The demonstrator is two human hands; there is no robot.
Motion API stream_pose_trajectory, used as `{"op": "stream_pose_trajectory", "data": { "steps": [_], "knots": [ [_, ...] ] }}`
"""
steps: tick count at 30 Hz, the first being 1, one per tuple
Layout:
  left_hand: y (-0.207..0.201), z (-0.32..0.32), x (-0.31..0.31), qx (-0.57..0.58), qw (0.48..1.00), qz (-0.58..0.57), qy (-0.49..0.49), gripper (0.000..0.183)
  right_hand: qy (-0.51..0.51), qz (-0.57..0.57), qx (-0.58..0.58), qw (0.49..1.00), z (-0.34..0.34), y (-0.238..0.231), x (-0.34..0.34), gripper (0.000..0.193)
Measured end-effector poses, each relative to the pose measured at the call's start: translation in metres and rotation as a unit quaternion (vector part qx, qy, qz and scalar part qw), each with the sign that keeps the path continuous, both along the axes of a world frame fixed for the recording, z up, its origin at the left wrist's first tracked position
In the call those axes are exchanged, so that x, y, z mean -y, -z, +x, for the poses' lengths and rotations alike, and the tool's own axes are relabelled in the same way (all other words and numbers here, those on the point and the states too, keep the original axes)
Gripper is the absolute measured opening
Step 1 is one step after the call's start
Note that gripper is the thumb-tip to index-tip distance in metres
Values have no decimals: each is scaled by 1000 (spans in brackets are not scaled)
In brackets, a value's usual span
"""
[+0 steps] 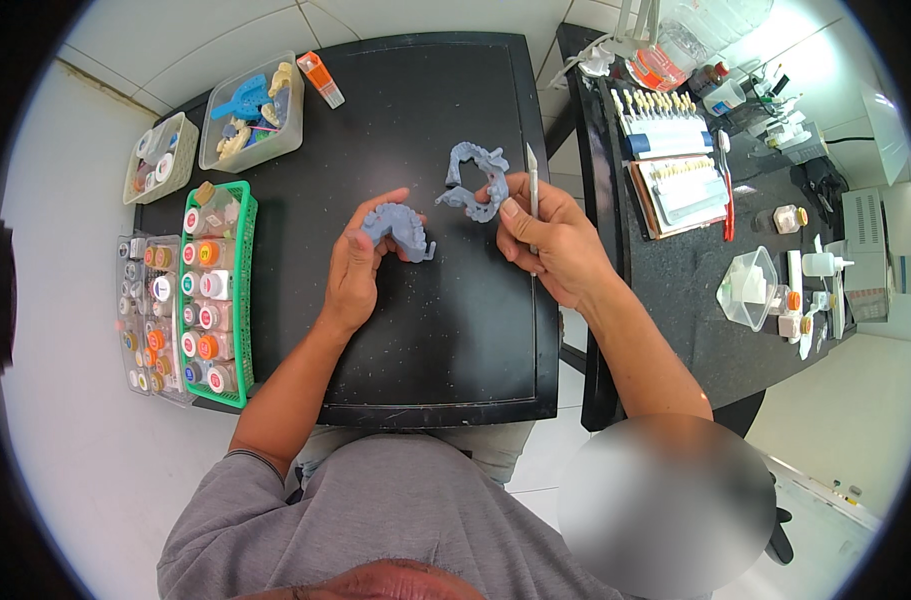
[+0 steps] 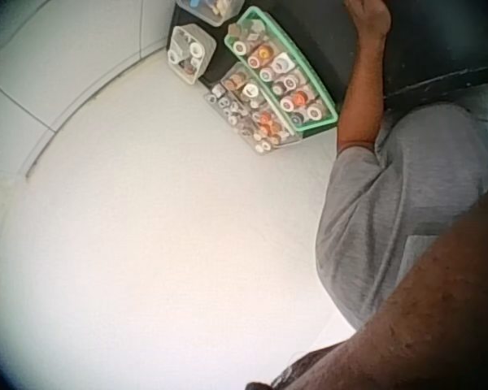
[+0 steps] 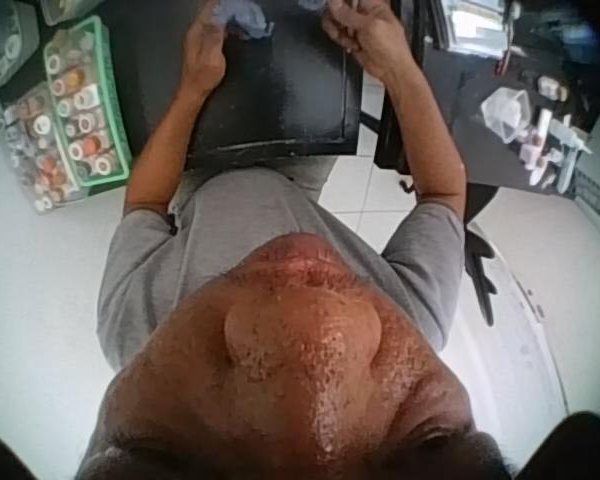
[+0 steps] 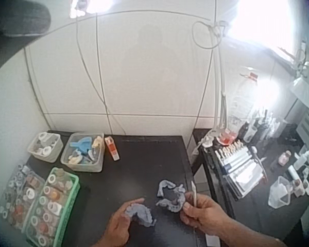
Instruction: The person uses a small metal tool to trim and smooth the edges of a gray dental mold held in the left hand. The person repeatedly rotates the mold to access different sides and continues refining the surface throughout the clip.
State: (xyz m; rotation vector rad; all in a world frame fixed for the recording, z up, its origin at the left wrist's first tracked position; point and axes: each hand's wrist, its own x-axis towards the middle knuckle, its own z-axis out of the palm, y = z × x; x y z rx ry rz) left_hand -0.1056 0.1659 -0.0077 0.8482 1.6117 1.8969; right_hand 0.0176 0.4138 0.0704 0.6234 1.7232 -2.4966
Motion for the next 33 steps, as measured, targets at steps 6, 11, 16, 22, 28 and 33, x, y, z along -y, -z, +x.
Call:
{"op": "stream_pose_trajectory", "data": {
  "steps": [6, 11, 16, 22, 28, 33],
  "knots": [
    [0, 0, 0, 5, 1000, 4, 4, 92, 2, 8, 3, 1000, 0, -2, 2, 21],
    [-5, 3, -3, -9, 999, 47, -11, 83, -1, 11, -8, 1000, 1, 1, 1, 21],
    [1, 6, -10, 8, 990, 138, -25, 87, -23, 19, -24, 999, 2, 1, -1, 24],
    [-1, 2, -6, 65, 991, 110, 23, 79, -7, 50, -23, 998, 2, -4, 5, 24],
    [-6, -2, -5, 182, 978, 95, 47, 74, -21, 221, -94, 970, 4, 6, 8, 23],
    [-3, -8, -2, 230, 968, 65, 82, 70, -75, 426, -190, 882, 2, 0, 11, 20]
  ]
}}
